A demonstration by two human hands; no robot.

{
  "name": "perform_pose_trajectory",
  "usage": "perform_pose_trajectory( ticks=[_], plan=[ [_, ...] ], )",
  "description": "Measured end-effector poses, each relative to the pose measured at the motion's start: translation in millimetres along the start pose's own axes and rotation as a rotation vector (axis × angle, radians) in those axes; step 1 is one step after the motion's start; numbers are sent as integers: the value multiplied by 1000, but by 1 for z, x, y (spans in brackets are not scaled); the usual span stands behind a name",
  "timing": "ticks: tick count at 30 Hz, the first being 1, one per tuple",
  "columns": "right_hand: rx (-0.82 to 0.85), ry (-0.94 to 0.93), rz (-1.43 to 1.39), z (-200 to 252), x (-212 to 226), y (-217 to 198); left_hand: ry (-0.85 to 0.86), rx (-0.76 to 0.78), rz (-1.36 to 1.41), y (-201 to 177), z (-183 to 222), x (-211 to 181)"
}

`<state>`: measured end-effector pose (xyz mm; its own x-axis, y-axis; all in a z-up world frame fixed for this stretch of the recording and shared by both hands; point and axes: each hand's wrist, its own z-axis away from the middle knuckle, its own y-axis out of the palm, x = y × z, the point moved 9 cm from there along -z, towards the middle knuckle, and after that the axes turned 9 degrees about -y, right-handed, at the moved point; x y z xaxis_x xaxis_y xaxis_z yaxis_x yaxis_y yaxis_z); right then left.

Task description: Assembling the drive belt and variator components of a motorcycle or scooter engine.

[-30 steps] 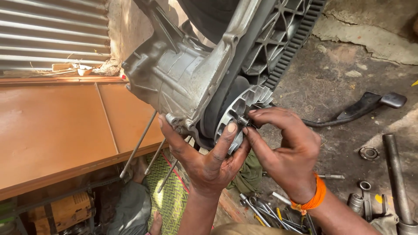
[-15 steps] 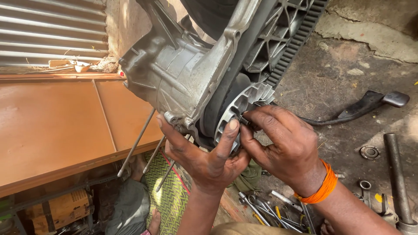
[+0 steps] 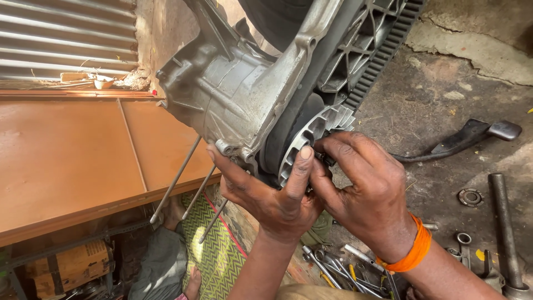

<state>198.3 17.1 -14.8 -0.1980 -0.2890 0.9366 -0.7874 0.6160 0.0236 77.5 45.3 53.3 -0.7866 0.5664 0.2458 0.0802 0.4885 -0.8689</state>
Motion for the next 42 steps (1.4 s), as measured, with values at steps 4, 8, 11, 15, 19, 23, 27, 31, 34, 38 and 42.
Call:
perform_pose_trajectory(
  ticks=[4, 8, 11, 15, 19, 23, 27, 31, 34, 38, 42],
  plan=[
    [32, 39, -53, -4, 1, -2, -28, 8, -40, 0, 5, 4],
    [36, 67, -157, 3, -7, -3, 6, -1, 36, 0, -2, 7],
    [39, 142, -83, 25, -37, -22, -12, 14, 87, 13, 15, 21],
    [180, 359, 184, 78, -106, -65, 99, 111, -96, 27, 47, 43],
    [384, 521, 455, 172, -178, -98, 104, 199, -110, 34, 54, 53],
    [476, 521, 654, 200, -188, -94, 167, 55, -140, 38, 58, 59],
    [510, 579, 831, 243, -214, -86, 62, -21, -24, 22, 20, 38],
    [582, 614, 904, 248, -214, -82, 59, -56, -71, 19, 21, 25],
    [613, 486, 1044, 235, -203, -82, 63, -33, -60, 10, 14, 15],
    [634, 543, 966, 191, -182, -79, 54, 9, -45, 8, 13, 11],
    [274, 348, 222, 161, -157, -54, 54, 24, -48, 7, 11, 8]
  ],
)
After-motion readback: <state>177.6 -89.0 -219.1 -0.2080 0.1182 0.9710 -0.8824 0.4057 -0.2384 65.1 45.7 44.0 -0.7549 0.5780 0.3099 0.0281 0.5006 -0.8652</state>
